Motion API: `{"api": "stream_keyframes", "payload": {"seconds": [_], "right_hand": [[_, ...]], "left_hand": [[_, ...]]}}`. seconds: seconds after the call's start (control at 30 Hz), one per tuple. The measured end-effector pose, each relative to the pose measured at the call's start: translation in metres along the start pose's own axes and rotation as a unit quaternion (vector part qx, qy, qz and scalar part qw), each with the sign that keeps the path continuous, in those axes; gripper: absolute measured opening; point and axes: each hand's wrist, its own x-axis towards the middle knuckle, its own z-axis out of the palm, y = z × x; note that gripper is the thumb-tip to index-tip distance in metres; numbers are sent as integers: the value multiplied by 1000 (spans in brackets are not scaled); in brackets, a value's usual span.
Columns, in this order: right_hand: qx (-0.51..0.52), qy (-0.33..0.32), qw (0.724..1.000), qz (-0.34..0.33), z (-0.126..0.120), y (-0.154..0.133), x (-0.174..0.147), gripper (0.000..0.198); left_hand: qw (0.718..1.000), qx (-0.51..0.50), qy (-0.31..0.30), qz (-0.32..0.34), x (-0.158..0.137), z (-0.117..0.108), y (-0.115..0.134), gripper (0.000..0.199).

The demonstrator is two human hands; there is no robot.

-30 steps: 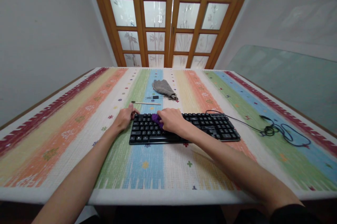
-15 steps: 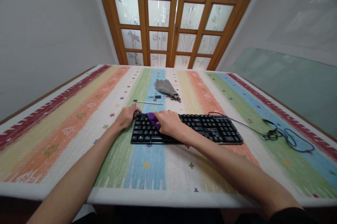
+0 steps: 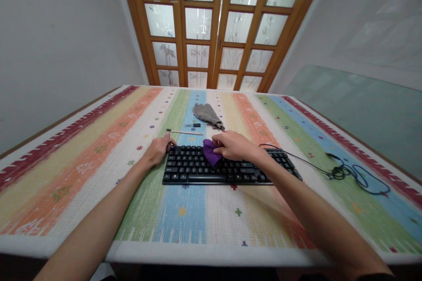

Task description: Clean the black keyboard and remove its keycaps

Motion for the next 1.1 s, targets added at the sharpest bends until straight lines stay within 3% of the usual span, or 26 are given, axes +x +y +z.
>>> {"api": "stream_keyframes", "payload": {"seconds": [0.13,0.2,0.33,0.5,0.7,0.87,1.1], "right_hand": [[-7,-22,999,-34,1,2,-6,19],[-8,-19,999,-25,11,-4,-3,27],[-30,-4,999,16,32,-17,4,23],[-32,17,998,43,41,-20,3,25],[-55,24,995,78,40,-21,0,27],[-75,24,994,70,36,-20,2,27],[-70,-4,995,67,11,7,-4,24]], "left_hand": [[1000,6,1,4,1,1,-2,79],[1000,7,0,4,1,1,-4,78],[1000,4,-3,3,1,1,-5,76],[1000,5,3,3,1,1,-4,78],[1000,18,9,11,0,0,-3,80],[1000,13,5,12,0,0,-2,80],[1000,6,2,10,1,1,-3,79]]}}
